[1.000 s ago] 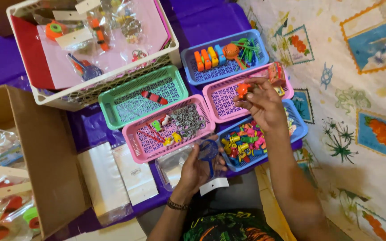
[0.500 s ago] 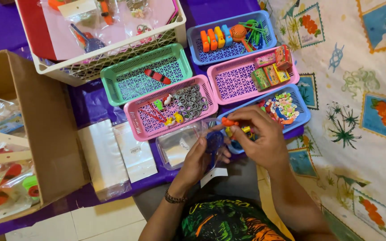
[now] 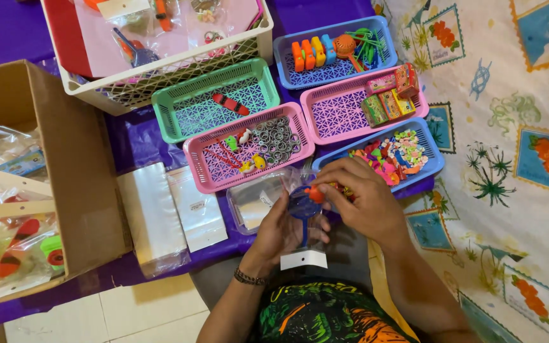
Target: Packaging small colorful toys into individual plastic bags at a workstation.
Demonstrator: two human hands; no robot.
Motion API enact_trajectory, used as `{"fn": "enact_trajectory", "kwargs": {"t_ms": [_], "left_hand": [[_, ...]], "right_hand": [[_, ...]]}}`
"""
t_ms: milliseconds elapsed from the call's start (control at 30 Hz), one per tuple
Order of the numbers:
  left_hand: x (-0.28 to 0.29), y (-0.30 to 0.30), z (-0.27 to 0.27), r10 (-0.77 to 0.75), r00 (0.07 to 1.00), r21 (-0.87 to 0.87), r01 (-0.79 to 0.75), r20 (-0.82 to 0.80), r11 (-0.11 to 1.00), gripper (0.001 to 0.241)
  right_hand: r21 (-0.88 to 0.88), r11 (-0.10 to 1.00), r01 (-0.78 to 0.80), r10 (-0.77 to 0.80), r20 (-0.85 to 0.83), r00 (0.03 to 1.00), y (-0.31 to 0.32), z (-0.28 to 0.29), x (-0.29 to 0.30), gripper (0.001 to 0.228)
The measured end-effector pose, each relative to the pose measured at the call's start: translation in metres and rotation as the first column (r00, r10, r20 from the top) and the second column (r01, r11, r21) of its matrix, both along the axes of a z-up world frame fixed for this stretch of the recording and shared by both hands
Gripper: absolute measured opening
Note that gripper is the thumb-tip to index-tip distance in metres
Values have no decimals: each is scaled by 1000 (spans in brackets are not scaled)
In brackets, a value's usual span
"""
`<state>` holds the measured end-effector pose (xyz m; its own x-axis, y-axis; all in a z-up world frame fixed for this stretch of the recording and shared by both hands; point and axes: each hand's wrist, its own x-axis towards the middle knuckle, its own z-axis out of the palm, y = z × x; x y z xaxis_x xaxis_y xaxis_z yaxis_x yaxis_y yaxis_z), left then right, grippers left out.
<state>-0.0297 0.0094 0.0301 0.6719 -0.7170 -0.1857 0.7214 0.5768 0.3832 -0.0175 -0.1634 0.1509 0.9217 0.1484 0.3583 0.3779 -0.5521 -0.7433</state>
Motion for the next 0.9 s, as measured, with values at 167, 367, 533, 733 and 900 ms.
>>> {"fn": "enact_trajectory", "kwargs": {"t_ms": [167, 367, 533, 733, 900], "left_hand": [[-3, 0, 7, -18, 990, -70, 8, -137, 998, 78], [1, -1, 2, 3, 988, -57, -12, -154, 998, 75], [0, -3, 1, 39, 992, -11, -40, -118, 999, 75], [-6, -6, -16, 47, 998, 68, -44, -40, 997, 78], [-4, -5, -20, 25, 999, 118, -22, -24, 993, 80]], "right_hand": [[-38, 999, -29, 28, -34, 999, -4, -16, 0, 19], [-53, 998, -18, 15, -72, 997, -5, -22, -2, 33], [-64, 998, 25, -27, -31, 999, -4, -23, -1, 32], [-93, 995, 43, -43, -3, 999, -2, -31, 0, 29], [-129, 992, -13, 6, -53, 999, -4, -47, -1, 26]]}}
